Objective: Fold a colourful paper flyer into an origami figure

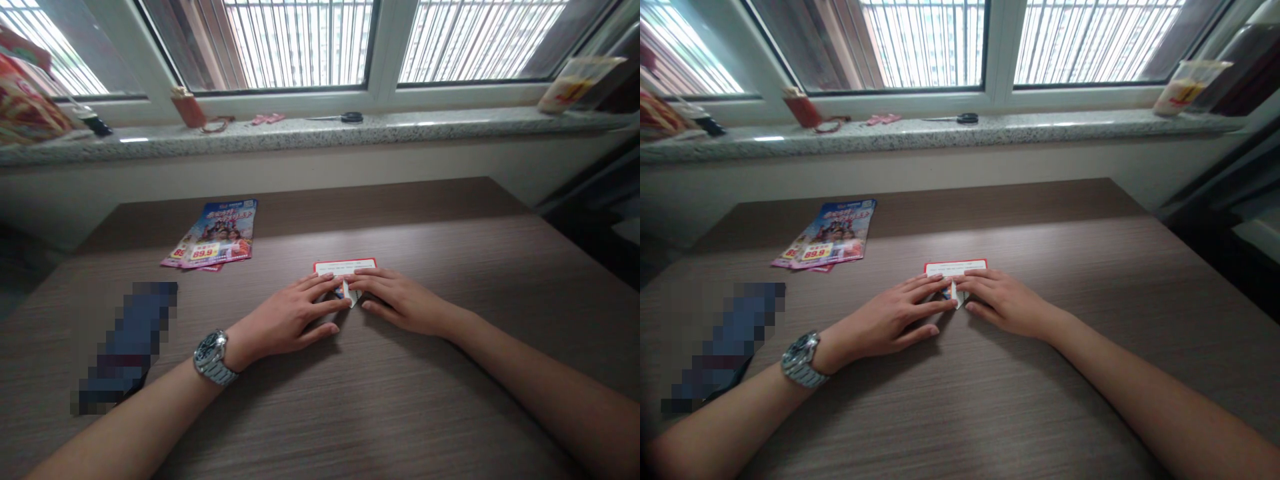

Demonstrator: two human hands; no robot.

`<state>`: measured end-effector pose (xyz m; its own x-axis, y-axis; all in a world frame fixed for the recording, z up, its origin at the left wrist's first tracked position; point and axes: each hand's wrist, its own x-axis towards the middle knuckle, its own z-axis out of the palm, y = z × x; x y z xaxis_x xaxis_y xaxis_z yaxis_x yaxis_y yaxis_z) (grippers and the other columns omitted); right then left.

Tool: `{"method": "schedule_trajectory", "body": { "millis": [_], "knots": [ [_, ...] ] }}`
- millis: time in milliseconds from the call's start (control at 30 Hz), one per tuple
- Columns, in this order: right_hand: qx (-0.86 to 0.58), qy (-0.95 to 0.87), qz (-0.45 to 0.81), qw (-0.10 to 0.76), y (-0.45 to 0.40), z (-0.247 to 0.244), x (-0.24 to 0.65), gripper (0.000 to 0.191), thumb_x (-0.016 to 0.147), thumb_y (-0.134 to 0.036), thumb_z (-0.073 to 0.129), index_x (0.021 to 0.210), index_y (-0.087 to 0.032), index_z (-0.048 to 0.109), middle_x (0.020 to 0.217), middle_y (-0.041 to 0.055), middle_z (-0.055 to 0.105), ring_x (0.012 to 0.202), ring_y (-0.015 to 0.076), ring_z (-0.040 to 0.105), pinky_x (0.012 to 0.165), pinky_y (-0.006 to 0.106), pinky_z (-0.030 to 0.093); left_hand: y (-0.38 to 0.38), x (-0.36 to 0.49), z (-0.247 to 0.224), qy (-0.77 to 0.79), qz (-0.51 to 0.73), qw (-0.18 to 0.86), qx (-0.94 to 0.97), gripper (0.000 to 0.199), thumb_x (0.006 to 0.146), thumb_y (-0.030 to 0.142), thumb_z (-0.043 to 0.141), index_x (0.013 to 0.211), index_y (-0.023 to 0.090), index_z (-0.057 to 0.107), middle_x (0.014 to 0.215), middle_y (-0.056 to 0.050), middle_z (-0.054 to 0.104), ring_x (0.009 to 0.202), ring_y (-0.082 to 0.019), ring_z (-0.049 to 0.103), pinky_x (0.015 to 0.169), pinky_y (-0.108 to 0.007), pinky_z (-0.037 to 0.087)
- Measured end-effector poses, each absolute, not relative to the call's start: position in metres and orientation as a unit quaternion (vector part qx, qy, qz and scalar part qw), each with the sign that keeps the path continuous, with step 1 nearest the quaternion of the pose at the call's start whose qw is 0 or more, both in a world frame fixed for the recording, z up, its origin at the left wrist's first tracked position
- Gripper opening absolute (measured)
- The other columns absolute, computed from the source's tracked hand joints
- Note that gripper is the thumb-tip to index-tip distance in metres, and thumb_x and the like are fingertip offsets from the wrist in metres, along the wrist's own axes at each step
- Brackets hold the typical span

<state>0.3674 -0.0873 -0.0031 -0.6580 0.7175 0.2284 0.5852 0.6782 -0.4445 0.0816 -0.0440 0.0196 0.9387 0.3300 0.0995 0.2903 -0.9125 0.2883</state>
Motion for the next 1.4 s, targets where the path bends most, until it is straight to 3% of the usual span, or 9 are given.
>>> {"method": "schedule_trajectory", "body": {
  "millis": [567,1033,1200,1400],
  "knots": [
    [-0.362,-0.899,0.160,0.190,-0.089,-0.001,0.367,0.039,0.104,-0.032,0.051,0.141,-0.022,0.053,0.151,0.0087,0.055,0.143,0.0253,0.046,0.119,0.049,0.042,-0.041,0.079,0.019,0.155,0.060,0.150,0.975,0.048,0.105,0.043,0.050,0.151,0.030,0.048,0.168,-0.005,0.027,0.154,-0.026,0.028,0.128,-0.050,0.022],
    [-0.308,-0.916,0.184,0.177,-0.085,0.005,0.375,0.033,0.103,-0.027,0.052,0.134,-0.026,0.063,0.158,0.0081,0.048,0.146,0.0259,0.041,0.119,0.051,0.037,-0.039,0.080,0.017,0.153,0.096,0.175,0.968,0.047,0.103,0.037,0.054,0.150,0.034,0.049,0.165,-0.005,0.034,0.150,-0.029,0.036,0.124,-0.051,0.031],
    [-0.285,-0.930,0.173,0.152,-0.083,0.005,0.378,0.035,0.102,-0.033,0.056,0.135,-0.027,0.065,0.162,0.0084,0.040,0.149,0.0291,0.035,0.120,0.052,0.033,-0.039,0.080,0.017,0.160,0.085,0.171,0.969,0.043,0.103,0.037,0.053,0.146,0.031,0.053,0.165,-0.006,0.034,0.151,-0.028,0.035,0.125,-0.050,0.030],
    [-0.290,-0.929,0.170,0.156,-0.085,0.007,0.377,0.033,0.101,-0.033,0.058,0.132,-0.027,0.067,0.161,0.0080,0.042,0.147,0.0300,0.038,0.119,0.053,0.035,-0.040,0.080,0.015,0.164,0.084,0.156,0.970,0.044,0.103,0.040,0.053,0.146,0.031,0.053,0.165,-0.006,0.033,0.152,-0.028,0.033,0.126,-0.050,0.029]
  ]
}}
